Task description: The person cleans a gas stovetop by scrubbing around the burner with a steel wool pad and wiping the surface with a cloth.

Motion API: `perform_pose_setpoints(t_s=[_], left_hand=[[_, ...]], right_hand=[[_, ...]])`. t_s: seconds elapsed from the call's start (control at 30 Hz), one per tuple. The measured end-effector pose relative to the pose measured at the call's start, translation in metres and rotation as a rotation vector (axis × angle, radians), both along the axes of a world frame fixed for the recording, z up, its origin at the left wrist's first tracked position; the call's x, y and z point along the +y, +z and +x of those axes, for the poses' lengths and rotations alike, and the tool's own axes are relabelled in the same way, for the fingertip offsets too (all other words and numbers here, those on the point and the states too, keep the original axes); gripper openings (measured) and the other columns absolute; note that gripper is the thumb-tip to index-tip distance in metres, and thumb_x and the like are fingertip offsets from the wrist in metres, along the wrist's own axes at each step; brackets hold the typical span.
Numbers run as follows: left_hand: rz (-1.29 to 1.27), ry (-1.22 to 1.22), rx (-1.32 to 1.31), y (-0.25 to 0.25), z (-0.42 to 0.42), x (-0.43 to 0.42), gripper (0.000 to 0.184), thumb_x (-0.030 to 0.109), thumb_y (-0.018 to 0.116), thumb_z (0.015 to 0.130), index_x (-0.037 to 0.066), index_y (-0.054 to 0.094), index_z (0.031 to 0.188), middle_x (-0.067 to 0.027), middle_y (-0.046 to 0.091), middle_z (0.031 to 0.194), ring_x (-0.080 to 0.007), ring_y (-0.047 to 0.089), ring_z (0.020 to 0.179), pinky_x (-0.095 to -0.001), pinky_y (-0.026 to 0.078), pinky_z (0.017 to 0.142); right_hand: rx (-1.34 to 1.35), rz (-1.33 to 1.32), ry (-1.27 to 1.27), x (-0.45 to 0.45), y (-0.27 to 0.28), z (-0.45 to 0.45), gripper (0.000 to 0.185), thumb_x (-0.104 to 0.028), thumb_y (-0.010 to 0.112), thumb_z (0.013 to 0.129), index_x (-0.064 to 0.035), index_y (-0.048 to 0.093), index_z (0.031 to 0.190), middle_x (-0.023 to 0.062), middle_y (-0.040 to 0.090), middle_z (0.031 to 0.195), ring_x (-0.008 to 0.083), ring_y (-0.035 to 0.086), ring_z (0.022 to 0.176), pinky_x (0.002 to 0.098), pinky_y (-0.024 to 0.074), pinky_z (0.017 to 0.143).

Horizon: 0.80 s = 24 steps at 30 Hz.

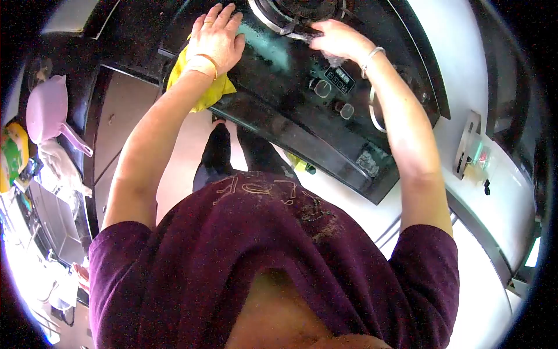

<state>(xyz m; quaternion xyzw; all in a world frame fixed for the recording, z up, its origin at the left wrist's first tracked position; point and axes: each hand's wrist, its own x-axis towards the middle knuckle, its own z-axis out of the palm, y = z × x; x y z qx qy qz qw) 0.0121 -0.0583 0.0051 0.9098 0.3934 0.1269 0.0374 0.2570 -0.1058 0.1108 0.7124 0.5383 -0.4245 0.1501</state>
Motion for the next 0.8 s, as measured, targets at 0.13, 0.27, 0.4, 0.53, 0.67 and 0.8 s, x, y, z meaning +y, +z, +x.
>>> perform_pose_setpoints(t_s=[0.13, 0.27, 0.4, 0.53, 0.67, 0.8], left_hand=[[-0.017, -0.004, 0.005, 0.000, 0.000, -0.001, 0.046, 0.030, 0.054, 0.088, 0.013, 0.054, 0.131, -0.0066, 0.045, 0.144, -0.0286, 0.037, 0.136, -0.0471, 0.030, 0.111], [-0.018, 0.007, -0.024, 0.002, 0.001, -0.002, 0.046, 0.030, 0.054, 0.088, 0.014, 0.054, 0.131, -0.0066, 0.045, 0.144, -0.0284, 0.037, 0.136, -0.0471, 0.030, 0.111], [-0.005, 0.002, -0.001, 0.001, 0.000, 0.001, 0.046, 0.030, 0.055, 0.088, 0.014, 0.054, 0.131, -0.0061, 0.045, 0.144, -0.0281, 0.037, 0.136, -0.0466, 0.029, 0.112], [-0.026, 0.029, 0.018, 0.000, 0.000, -0.001, 0.046, 0.030, 0.054, 0.088, 0.014, 0.054, 0.131, -0.0048, 0.044, 0.145, -0.0273, 0.037, 0.136, -0.0464, 0.029, 0.112], [-0.015, 0.015, 0.003, -0.002, 0.000, -0.002, 0.046, 0.031, 0.054, 0.089, 0.014, 0.054, 0.131, -0.0049, 0.044, 0.145, -0.0271, 0.037, 0.137, -0.0467, 0.029, 0.112], [-0.030, 0.009, -0.007, -0.005, -0.001, -0.001, 0.047, 0.031, 0.053, 0.089, 0.014, 0.053, 0.132, -0.0051, 0.044, 0.145, -0.0271, 0.036, 0.137, -0.0471, 0.029, 0.112]], right_hand=[[-0.189, 0.181, 0.113, 0.000, -0.022, 0.037, 0.047, -0.022, 0.063, 0.080, 0.0018, 0.059, 0.121, 0.0180, 0.068, 0.080, 0.0265, 0.067, 0.068, 0.0371, 0.0545, 0.071], [-0.082, 0.193, 0.178, -0.005, -0.024, 0.011, 0.041, -0.023, 0.066, 0.079, 0.0040, 0.060, 0.110, 0.0179, 0.065, 0.074, 0.0245, 0.065, 0.062, 0.0372, 0.0537, 0.067], [0.064, -0.036, -0.103, 0.004, -0.012, -0.010, 0.042, -0.026, 0.066, 0.083, -0.0018, 0.060, 0.117, 0.0044, 0.060, 0.067, 0.0119, 0.051, 0.047, 0.0283, 0.0403, 0.042], [0.198, 0.058, -0.143, -0.006, -0.011, -0.011, 0.064, -0.022, 0.065, 0.086, -0.0065, 0.041, 0.143, 0.0003, 0.056, 0.064, 0.0078, 0.045, 0.047, 0.0256, 0.0341, 0.040], [0.307, 0.322, -0.235, -0.033, -0.018, -0.002, 0.065, -0.018, 0.065, 0.087, -0.0077, 0.039, 0.146, 0.0014, 0.061, 0.068, 0.0059, 0.046, 0.051, 0.0232, 0.0384, 0.047], [0.374, 0.554, -0.408, -0.073, -0.013, 0.018, 0.045, -0.011, 0.063, 0.089, -0.0055, 0.054, 0.133, -0.0003, 0.062, 0.071, 0.0054, 0.051, 0.061, 0.0212, 0.0431, 0.059]])
